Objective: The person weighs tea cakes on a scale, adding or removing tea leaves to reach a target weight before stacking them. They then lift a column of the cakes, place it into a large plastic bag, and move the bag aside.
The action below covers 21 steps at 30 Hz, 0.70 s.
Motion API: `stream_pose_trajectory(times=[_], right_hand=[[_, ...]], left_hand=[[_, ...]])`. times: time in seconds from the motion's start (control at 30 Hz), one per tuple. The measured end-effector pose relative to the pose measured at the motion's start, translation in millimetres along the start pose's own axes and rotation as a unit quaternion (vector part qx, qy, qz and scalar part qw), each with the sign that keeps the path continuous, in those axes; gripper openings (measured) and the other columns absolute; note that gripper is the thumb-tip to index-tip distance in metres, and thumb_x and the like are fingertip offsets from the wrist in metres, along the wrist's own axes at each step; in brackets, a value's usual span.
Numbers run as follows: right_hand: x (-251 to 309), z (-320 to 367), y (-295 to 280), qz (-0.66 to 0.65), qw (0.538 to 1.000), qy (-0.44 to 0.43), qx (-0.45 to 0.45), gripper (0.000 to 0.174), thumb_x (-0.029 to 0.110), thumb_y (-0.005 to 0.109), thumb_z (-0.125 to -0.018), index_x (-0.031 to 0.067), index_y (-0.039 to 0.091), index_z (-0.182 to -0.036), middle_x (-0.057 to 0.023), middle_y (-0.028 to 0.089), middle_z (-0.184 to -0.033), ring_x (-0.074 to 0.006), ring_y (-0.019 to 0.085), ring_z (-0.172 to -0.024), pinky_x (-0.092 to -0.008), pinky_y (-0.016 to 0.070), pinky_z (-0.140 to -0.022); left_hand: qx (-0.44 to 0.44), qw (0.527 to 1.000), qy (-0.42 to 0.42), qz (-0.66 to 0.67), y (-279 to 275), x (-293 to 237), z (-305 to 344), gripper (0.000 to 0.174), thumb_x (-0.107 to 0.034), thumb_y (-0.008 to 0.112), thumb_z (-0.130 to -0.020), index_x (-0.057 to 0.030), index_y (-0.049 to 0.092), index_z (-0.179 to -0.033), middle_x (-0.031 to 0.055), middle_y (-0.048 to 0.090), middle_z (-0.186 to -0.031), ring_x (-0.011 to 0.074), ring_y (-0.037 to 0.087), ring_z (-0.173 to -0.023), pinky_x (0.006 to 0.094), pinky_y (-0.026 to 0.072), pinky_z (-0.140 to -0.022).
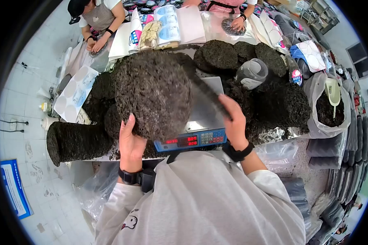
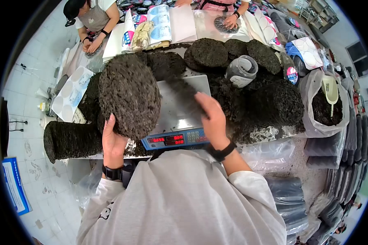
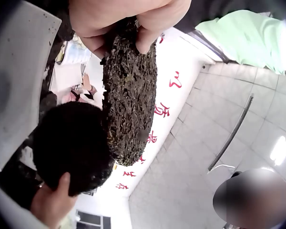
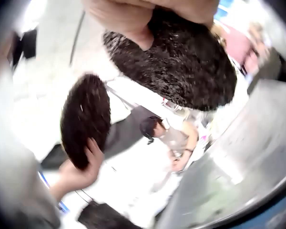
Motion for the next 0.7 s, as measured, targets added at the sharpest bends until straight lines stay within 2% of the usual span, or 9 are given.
stream_pose_trajectory(times=[0.07, 0.27, 0.33, 0.4, 0.43, 0.47, 0.6, 0.67, 0.7], right_hand=[[38.4, 2.9, -0.2, 0.250, 0.942, -0.221, 0.043, 0.036, 0.006, 0.062, -0.072, 0.0196, 0.069, -0.105, 0.0011, 0.060, -0.119, -0.0256, 0.049, -0.116, -0.0505, 0.0322, -0.103], [85.0, 22.8, -0.8, 0.242, 0.884, -0.393, 0.066, 0.007, 0.019, 0.066, -0.069, 0.0244, 0.061, -0.070, 0.0088, 0.062, -0.098, -0.0212, 0.048, -0.120, -0.0521, 0.0206, -0.109], [93.9, 20.8, -2.4, 0.237, 0.882, -0.406, 0.042, 0.014, 0.017, 0.065, -0.072, 0.0186, 0.064, -0.086, -0.0008, 0.058, -0.115, -0.0260, 0.047, -0.122, -0.0520, 0.0213, -0.109], [78.2, -2.3, -24.6, 0.012, 0.991, -0.106, -0.076, 0.051, 0.013, 0.063, -0.074, 0.0092, 0.052, -0.124, -0.0129, 0.041, -0.138, -0.0299, 0.042, -0.128, -0.0482, 0.0221, -0.111], [57.4, -2.5, -14.4, -0.287, 0.956, 0.046, -0.027, 0.085, 0.009, 0.063, -0.074, 0.0031, 0.018, -0.146, -0.0198, 0.020, -0.150, -0.0317, 0.036, -0.133, -0.0449, 0.0242, -0.111], [51.0, 0.3, 0.8, -0.542, 0.822, 0.176, -0.012, 0.093, 0.008, 0.065, -0.075, 0.0036, 0.008, -0.148, -0.0178, 0.021, -0.150, -0.0293, 0.034, -0.134, -0.0397, 0.0269, -0.110], [90.8, 15.4, 39.9, -0.244, 0.954, 0.118, 0.125, 0.080, 0.004, 0.065, -0.075, 0.0013, 0.023, -0.143, -0.0210, 0.042, -0.137, -0.0312, 0.043, -0.127, -0.0335, 0.0323, -0.106], [83.0, 9.5, 42.0, -0.232, 0.956, 0.153, 0.088, 0.075, 0.000, 0.065, -0.069, 0.0008, 0.035, -0.137, -0.0200, 0.049, -0.131, -0.0337, 0.046, -0.124, -0.0354, 0.0344, -0.105], [89.6, -3.0, 35.2, -0.124, 0.988, 0.021, 0.092, 0.071, -0.001, 0.064, -0.067, 0.0017, 0.040, -0.134, -0.0177, 0.050, -0.131, -0.0336, 0.047, -0.123, -0.0377, 0.0354, -0.104]], left_hand=[[0.044, 0.996, -0.060, 0.055, 9.1, 1.7, -1.7, 0.036, -0.011, 0.061, -0.090, -0.0088, 0.050, -0.123, 0.0061, 0.057, -0.121, 0.0237, 0.053, -0.112, 0.0468, 0.0420, -0.097], [0.121, 0.976, -0.175, -0.035, 22.9, 44.6, 3.8, 0.040, -0.008, 0.060, -0.088, -0.0090, 0.050, -0.126, 0.0072, 0.056, -0.124, 0.0252, 0.053, -0.115, 0.0451, 0.0400, -0.100], [0.156, 0.975, -0.160, 0.006, 38.9, 44.3, 11.2, 0.040, -0.008, 0.059, -0.088, -0.0084, 0.049, -0.127, 0.0073, 0.057, -0.123, 0.0256, 0.054, -0.113, 0.0443, 0.0424, -0.098], [0.140, 0.976, -0.166, 0.030, 29.9, 45.3, 1.8, 0.040, -0.008, 0.059, -0.089, -0.0082, 0.048, -0.127, 0.0076, 0.057, -0.123, 0.0257, 0.054, -0.113, 0.0438, 0.0433, -0.097], [0.117, 0.976, -0.173, 0.055, 24.0, 47.3, -1.2, 0.040, -0.008, 0.058, -0.089, -0.0081, 0.048, -0.128, 0.0078, 0.057, -0.123, 0.0257, 0.054, -0.112, 0.0432, 0.0442, -0.096], [0.116, 0.977, -0.171, 0.056, 21.7, 49.9, -2.1, 0.040, -0.008, 0.058, -0.089, -0.0081, 0.048, -0.128, 0.0078, 0.057, -0.123, 0.0257, 0.054, -0.112, 0.0432, 0.0442, -0.096], [0.076, 0.990, -0.067, -0.098, 29.3, 51.1, -5.5, 0.047, -0.006, 0.060, -0.088, -0.0055, 0.041, -0.130, 0.0100, 0.054, -0.123, 0.0234, 0.053, -0.112, 0.0412, 0.0431, -0.097], [0.100, 0.988, 0.027, -0.114, 26.0, 51.8, -15.3, 0.057, -0.015, 0.062, -0.090, -0.0058, 0.034, -0.138, 0.0089, 0.050, -0.129, 0.0224, 0.049, -0.117, 0.0390, 0.0384, -0.102], [0.085, 0.975, 0.011, -0.206, 21.9, 48.8, -15.5, 0.058, -0.021, 0.060, -0.092, -0.0070, 0.031, -0.140, 0.0105, 0.046, -0.134, 0.0240, 0.044, -0.123, 0.0397, 0.0348, -0.105]])
Point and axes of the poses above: each hand's wrist, its own z-axis away from the middle knuckle, its own y-axis out of the palm, x = y × z, the point moved 6 cm from there along -z, towards the middle knuckle
